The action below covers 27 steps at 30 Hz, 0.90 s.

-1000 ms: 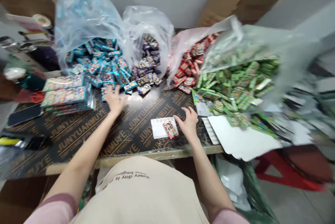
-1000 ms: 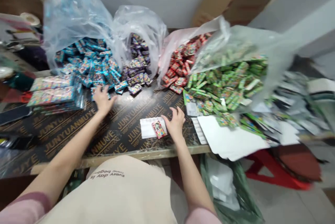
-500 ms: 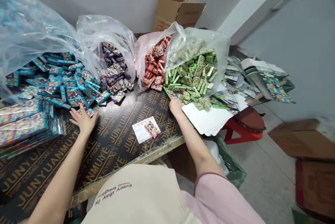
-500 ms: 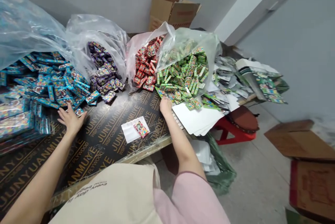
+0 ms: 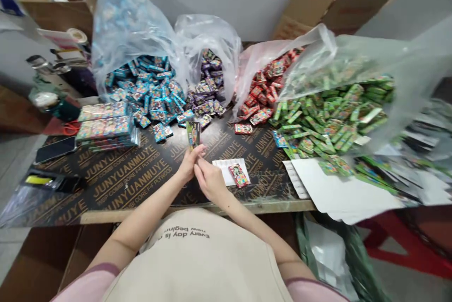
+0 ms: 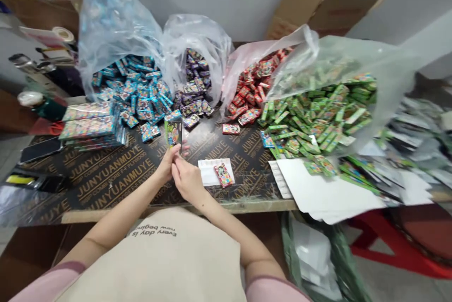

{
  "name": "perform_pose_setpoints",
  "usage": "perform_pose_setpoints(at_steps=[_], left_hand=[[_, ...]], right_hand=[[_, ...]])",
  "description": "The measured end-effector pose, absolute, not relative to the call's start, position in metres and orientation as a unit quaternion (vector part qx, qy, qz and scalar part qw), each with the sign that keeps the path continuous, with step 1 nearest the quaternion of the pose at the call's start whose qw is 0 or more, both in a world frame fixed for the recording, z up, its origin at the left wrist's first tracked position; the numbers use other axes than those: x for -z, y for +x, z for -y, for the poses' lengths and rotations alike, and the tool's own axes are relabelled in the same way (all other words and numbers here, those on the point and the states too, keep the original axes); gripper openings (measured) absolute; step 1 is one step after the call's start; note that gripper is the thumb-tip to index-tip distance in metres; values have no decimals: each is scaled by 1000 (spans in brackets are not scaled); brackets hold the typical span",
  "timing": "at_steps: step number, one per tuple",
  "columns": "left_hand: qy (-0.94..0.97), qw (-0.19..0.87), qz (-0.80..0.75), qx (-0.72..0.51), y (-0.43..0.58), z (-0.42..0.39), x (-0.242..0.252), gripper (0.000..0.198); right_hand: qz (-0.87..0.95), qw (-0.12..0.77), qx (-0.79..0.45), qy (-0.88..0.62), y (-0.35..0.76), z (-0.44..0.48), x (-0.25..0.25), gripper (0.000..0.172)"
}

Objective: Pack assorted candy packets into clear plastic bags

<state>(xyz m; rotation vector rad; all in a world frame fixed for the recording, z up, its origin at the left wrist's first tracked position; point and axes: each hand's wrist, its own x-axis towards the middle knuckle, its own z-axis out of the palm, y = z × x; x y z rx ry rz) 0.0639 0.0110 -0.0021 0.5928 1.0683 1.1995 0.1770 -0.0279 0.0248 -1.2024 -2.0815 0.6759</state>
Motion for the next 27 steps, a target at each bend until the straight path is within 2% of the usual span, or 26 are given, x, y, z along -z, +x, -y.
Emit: perform_pose_setpoints(at_steps=[3, 7, 12, 15, 18, 20, 22, 24, 27], left_hand=[[172, 721, -434, -513, 47, 5, -9, 56], [215, 762, -377, -481, 25, 31, -9, 54], [261, 771, -367, -450, 15, 46, 0, 58], [302, 754, -376, -447, 9, 45, 0, 58], [334, 742, -389, -432, 5, 45, -1, 54], [334, 740, -399, -426, 4, 46, 1, 50], [332, 734, -410, -427, 4, 47, 2, 47], [337, 719, -422, -436, 6, 47, 3, 42], [326, 698, -443, -458, 6, 45, 1, 39]], right_hand=[[764, 391, -311, -408, 166, 16, -28, 38], [705, 460, -323, -433, 176, -21, -33, 36], [745, 391, -366, -398, 179, -40, -36, 29], [798, 310, -384, -347, 181, -41, -40, 33], [818, 226, -433, -303, 185, -42, -44, 26], [814, 201, -460, -293, 188, -42, -45, 38], [807, 200, -476, -287, 189, -43, -44, 50], [796, 226, -480, -291, 189, -43, -40, 50], [742, 335, -452, -365, 186, -43, -28, 52]])
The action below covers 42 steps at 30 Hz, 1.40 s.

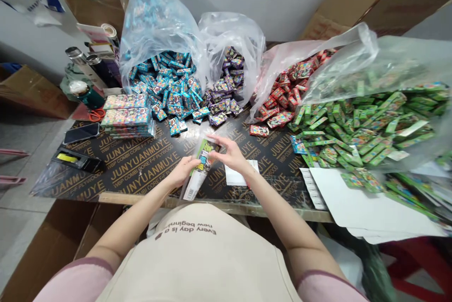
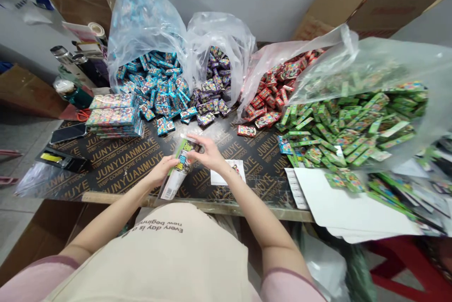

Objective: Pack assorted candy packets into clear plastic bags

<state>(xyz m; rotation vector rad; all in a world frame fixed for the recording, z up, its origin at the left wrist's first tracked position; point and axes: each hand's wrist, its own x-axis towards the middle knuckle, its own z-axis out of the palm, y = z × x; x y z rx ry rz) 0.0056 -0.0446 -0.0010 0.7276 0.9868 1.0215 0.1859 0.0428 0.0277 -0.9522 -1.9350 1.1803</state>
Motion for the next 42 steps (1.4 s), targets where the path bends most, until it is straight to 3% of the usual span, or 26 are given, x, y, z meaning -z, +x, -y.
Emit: perform_pose_setpoints(at_steps=[3, 8, 14, 17, 25, 31, 42], left_hand=[[303, 688, -456, -476, 3, 41, -2, 41], [372, 649, -462, -477, -1, 39, 2, 39], [421, 525, -559, -484, -5, 39, 4, 44], [369, 559, -532, -518, -3, 39, 1, 44], [254, 625, -459, -578, 7, 39, 0, 47], [219, 657, -430, -579, 13, 43, -2, 51], [246, 642, -483, -542, 2, 42, 2, 46]], right_hand=[[621, 420, -492, -442, 180, -40, -10, 60], [529, 312, -693, -377, 168, -26, 9, 47], [533, 322, -656, -427, 166, -32, -3, 37], [525, 325, -662, -425, 164, -38, -6, 39], [431, 448, -652, -434, 149, -25, -5, 39], [403, 513, -620, -436, 137, -16, 1, 61], [422, 513, -614, -426, 144, -11, 2, 43]])
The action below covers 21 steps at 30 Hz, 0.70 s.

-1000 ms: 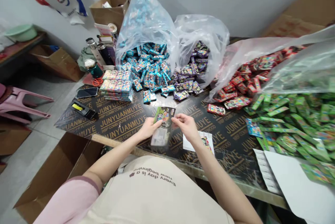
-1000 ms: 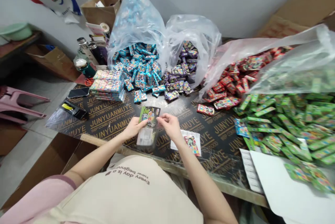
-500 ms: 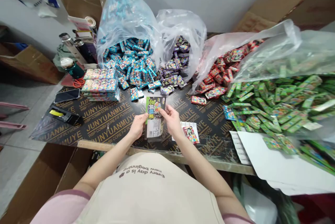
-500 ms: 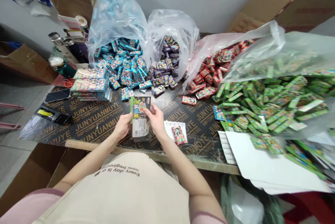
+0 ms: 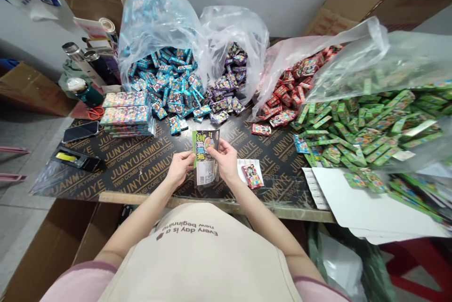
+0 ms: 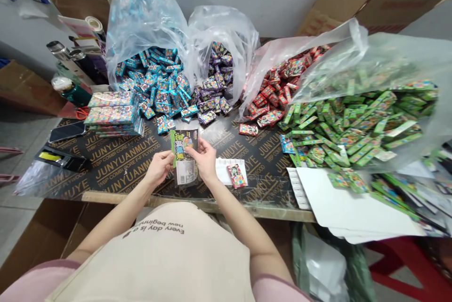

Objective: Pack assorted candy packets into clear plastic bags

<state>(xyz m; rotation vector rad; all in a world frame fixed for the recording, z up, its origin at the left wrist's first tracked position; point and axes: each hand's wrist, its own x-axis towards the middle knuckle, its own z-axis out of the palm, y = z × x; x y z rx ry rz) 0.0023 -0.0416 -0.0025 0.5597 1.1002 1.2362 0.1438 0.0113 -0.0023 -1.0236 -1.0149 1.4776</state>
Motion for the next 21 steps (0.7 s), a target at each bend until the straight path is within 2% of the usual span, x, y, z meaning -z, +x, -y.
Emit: perform_pose_setpoints(at_steps=[6, 11, 16, 19, 21], left_hand=[[228, 594, -510, -578, 13, 38, 8, 37], [182, 539, -505, -649, 24, 39, 6, 40], [151, 707, -405, -560, 19, 47, 2, 42], [147, 770, -353, -511, 20, 49, 2, 50], [153, 779, -346, -500, 19, 50, 0, 52]], right_hand=[[436, 498, -616, -426, 136, -5, 3, 38], [470, 499, -595, -420, 132, -4, 0, 37], [410, 537, -627, -387, 131, -8, 7, 66], [384, 555, -608, -418, 129, -6, 11, 68], [425, 579, -527, -454, 132, -7, 7, 67]])
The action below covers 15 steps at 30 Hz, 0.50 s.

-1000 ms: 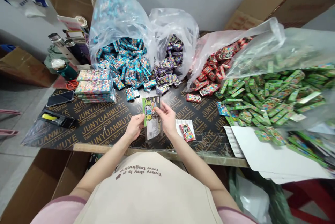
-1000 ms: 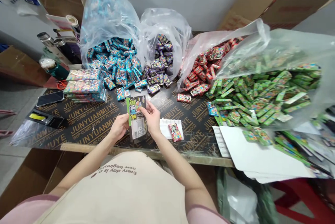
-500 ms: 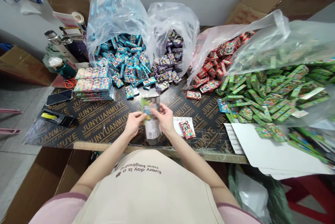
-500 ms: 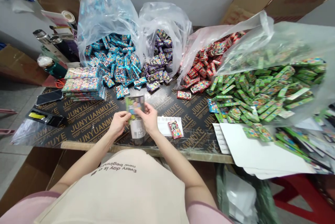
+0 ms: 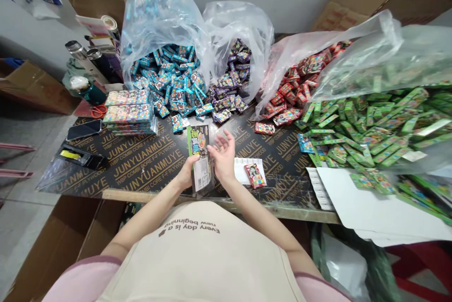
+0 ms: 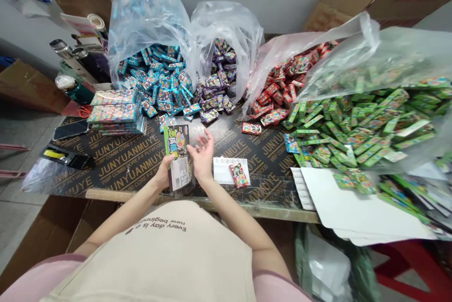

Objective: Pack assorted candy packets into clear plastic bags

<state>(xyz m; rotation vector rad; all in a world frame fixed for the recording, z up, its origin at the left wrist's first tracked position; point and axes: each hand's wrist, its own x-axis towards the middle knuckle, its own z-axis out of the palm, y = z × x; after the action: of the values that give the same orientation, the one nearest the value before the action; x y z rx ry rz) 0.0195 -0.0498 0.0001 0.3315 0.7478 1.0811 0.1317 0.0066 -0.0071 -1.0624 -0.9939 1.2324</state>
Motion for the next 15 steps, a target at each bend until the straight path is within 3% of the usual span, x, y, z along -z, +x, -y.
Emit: perform_pose_setpoints(at_steps=[4, 8, 13, 15], left_hand=[[223, 779, -346, -473, 11, 52, -8, 52], [261, 776, -360, -447, -1, 52, -10, 54], [328, 746, -397, -422, -9, 46, -8, 58], [344, 742, -411, -403, -10, 46, -7, 48]], right_hand=[[568, 568, -416, -427, 150, -25, -16, 54], [720, 395, -458, -342, 171, -52, -40, 30], [786, 221, -521, -249, 183, -66, -48, 33], [789, 188, -528, -251, 186, -66, -46, 49]])
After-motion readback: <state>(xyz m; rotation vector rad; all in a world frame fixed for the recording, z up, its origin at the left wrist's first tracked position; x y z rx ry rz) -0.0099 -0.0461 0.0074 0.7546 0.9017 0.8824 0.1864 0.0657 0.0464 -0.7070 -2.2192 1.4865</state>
